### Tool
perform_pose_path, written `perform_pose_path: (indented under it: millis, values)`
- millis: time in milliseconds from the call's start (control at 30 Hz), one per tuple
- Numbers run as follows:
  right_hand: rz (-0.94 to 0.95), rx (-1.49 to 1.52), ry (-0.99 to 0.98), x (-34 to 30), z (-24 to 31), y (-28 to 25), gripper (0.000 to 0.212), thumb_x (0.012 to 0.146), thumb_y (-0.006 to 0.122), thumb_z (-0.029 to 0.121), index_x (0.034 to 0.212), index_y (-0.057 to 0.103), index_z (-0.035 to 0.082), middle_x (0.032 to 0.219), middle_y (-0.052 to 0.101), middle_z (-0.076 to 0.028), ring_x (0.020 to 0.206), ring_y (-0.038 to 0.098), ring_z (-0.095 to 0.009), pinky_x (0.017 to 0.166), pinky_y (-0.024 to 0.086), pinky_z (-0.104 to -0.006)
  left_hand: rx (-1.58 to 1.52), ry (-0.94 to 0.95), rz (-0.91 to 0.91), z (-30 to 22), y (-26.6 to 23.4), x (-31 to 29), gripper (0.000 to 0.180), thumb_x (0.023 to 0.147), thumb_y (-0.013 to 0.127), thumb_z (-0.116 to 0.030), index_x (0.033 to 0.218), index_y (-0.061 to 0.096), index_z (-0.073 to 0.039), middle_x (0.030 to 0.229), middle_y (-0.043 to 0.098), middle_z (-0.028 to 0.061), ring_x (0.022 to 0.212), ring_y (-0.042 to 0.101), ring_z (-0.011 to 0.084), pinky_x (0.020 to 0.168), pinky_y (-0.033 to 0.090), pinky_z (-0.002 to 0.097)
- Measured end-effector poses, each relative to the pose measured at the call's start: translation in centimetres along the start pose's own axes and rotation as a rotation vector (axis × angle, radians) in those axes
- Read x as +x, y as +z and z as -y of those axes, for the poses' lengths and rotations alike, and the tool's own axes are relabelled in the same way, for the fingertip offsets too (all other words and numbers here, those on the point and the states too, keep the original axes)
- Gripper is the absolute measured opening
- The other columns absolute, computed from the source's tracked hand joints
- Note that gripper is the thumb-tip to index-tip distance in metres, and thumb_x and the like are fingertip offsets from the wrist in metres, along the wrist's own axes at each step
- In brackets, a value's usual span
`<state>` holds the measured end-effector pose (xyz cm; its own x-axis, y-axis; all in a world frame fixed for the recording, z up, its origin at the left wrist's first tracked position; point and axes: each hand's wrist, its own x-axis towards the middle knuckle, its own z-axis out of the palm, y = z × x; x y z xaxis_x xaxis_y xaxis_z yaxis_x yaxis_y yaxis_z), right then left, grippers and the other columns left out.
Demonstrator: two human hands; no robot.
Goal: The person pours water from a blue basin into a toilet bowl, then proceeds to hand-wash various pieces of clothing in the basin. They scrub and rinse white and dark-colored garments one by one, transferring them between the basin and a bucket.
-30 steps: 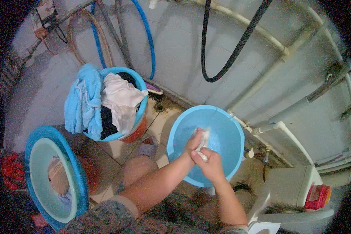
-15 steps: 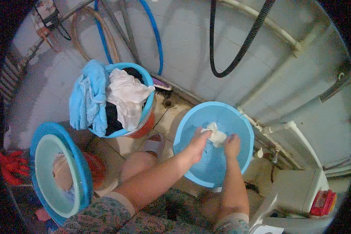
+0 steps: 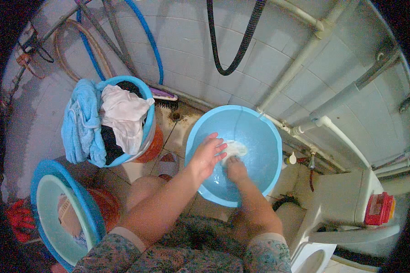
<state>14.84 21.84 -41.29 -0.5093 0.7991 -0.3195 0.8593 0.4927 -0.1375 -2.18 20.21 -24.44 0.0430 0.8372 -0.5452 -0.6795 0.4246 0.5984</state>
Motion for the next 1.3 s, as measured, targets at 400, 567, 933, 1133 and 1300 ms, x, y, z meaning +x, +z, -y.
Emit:
perform_pose_path:
  millis: [400,567,933,1133,1300]
  values:
    - [-0.235,1.426,0.685,-0.8,-3.6,-6.0,0.019,0.08,0.058,0.018,0.096,0.059,0.007,0.083,0.059,-0.002,0.079,0.056,-0.018,0.072,0.045,-0.0313,0.346,0.057,-0.119,2.5,-1.9,2.4,0.064,0.083,0.053,-0.03,0.135,0.026,-0.005,0.127,0.038,0.0139,0.113,0.041,0.0248,0.09,0.037,0.0402]
    - [-0.297,1.766,0.342,-6.1,5.3,-18.7,0.014,0.086,0.052,0.02,0.092,0.054,0.008,0.085,0.055,-0.001,0.078,0.051,-0.013,0.073,0.041,-0.0286,0.216,-0.064,-0.321,4.4,-0.9,2.5,0.07,0.084,0.052,-0.043,0.136,0.025,-0.005,0.128,0.032,0.0155,0.109,0.044,0.0255,0.086,0.039,0.0416]
    - [-0.679,0.277,-0.026,-8.5,12.5,-17.3,0.022,0.082,0.058,0.019,0.094,0.049,0.003,0.081,0.057,-0.012,0.074,0.054,-0.029,0.066,0.043,-0.0394,-0.42,-0.171,0.265,4.7,-1.1,2.7,0.047,0.089,0.042,-0.047,0.11,0.051,-0.006,0.1,0.058,0.01,0.088,0.057,0.0231,0.081,0.047,0.0351]
    - [-0.61,0.405,0.422,-3.5,7.7,-16.5,0.023,0.089,0.045,0.03,0.098,0.049,0.009,0.074,0.061,-0.017,0.072,0.059,-0.037,0.062,0.044,-0.0477,-0.356,-0.172,0.166,7.4,-1.3,4.2,0.035,0.09,0.043,-0.035,0.108,0.051,-0.007,0.1,0.058,0.0095,0.088,0.058,0.0214,0.08,0.048,0.0327]
    - [-0.79,0.447,0.717,-1.6,-2.7,-9.6,0.023,0.089,0.044,0.024,0.106,0.047,0.009,0.081,0.062,-0.016,0.073,0.06,-0.037,0.063,0.046,-0.0474,-0.106,-0.095,-0.064,1.8,0.4,0.8,0.04,0.085,0.053,-0.03,0.117,0.046,-0.007,0.111,0.053,0.0087,0.106,0.05,0.021,0.092,0.038,0.0365]
